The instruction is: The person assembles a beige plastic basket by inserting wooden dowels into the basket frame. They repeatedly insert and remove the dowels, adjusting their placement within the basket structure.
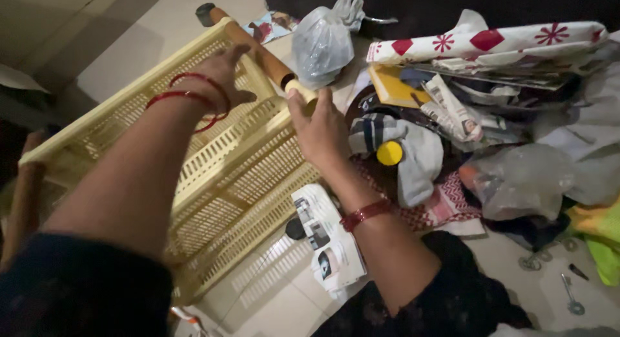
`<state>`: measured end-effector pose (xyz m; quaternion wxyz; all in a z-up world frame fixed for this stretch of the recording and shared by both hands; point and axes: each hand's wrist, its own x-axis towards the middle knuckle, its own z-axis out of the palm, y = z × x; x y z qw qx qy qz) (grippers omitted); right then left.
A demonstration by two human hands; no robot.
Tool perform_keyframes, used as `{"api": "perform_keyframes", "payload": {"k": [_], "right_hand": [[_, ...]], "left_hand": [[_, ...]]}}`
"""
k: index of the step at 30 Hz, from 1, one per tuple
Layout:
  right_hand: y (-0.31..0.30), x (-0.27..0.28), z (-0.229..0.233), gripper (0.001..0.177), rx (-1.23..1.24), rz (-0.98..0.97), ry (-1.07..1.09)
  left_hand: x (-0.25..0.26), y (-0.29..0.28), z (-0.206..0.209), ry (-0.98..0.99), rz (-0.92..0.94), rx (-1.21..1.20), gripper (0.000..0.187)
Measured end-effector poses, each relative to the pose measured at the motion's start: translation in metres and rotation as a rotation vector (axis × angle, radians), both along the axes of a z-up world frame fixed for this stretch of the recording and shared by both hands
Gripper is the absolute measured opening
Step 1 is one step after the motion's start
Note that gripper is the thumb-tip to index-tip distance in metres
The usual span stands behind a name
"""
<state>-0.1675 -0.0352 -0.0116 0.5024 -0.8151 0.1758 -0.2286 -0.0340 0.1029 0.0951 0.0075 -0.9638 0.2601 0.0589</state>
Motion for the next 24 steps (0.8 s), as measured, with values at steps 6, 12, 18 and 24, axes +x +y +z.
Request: {"api": "perform_keyframes", "payload": {"k": [6,12,18,24], "right_hand": [[0.002,0.009,-0.019,0.067,0.016,-0.016,-0.073],[0.002,0.003,-0.022,0.071,0.025,-0.021,-0.138],[-0.006,0.002,-0.029,0.075,0.140,0.053,-0.019],[-0.018,0.003,-0.042,0.065,0.406,0.246,-0.287]], "left_hand": [[-0.083,0.062,0.007,0.402,0.251,-0.176,0.091],[-0.113,0.095,-0.017,0.251,0.161,-0.135,0.116],[-0.113,0.103,-0.029,0.198,0.224,-0.252,0.114],[-0.116,0.102,-0.026,0.167,0.204,-0.304,0.112]]}}
